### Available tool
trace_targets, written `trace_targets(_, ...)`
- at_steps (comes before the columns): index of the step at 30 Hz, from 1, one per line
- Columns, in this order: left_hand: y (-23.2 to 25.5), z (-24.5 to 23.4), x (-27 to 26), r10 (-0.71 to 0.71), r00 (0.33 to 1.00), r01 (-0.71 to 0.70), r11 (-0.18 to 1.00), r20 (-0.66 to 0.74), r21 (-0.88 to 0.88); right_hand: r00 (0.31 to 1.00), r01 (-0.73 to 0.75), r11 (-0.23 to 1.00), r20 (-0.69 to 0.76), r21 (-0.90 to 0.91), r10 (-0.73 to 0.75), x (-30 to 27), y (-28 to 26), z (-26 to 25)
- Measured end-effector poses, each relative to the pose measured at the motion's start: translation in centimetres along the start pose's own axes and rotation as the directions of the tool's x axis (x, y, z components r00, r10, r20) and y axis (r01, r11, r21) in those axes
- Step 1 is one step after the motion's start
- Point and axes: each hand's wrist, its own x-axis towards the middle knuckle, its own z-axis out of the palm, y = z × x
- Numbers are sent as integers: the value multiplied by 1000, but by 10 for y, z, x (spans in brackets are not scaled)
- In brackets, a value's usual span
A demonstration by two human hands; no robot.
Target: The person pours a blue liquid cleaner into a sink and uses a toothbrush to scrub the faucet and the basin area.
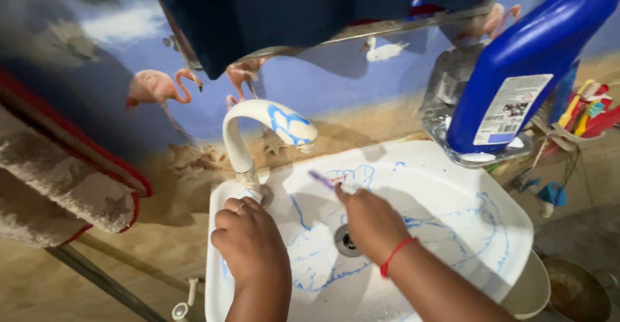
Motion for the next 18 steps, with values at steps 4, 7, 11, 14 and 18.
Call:
trace_targets(4,8,-15,-11,-103,982,73,980,-157,-187,991,113,985,-89,128,-102,8,2,2)
trace_targets(7,12,-34,-18,-63,955,-37,944,-289,-328,996,79,992,36,94,-83,-3,-11,5)
trace_targets(11,13,-36,-15,-36,896,-127,935,-444,-331,998,-57,997,33,49,56,-13,13,-19)
trace_targets(14,8,-29,-9,-63,897,-115,923,-437,-368,995,-99,995,-25,35,99,-4,31,-22)
trace_targets(18,-5,-17,-10,-82,896,-138,883,-436,-449,998,47,993,-37,110,-44,-1,29,2)
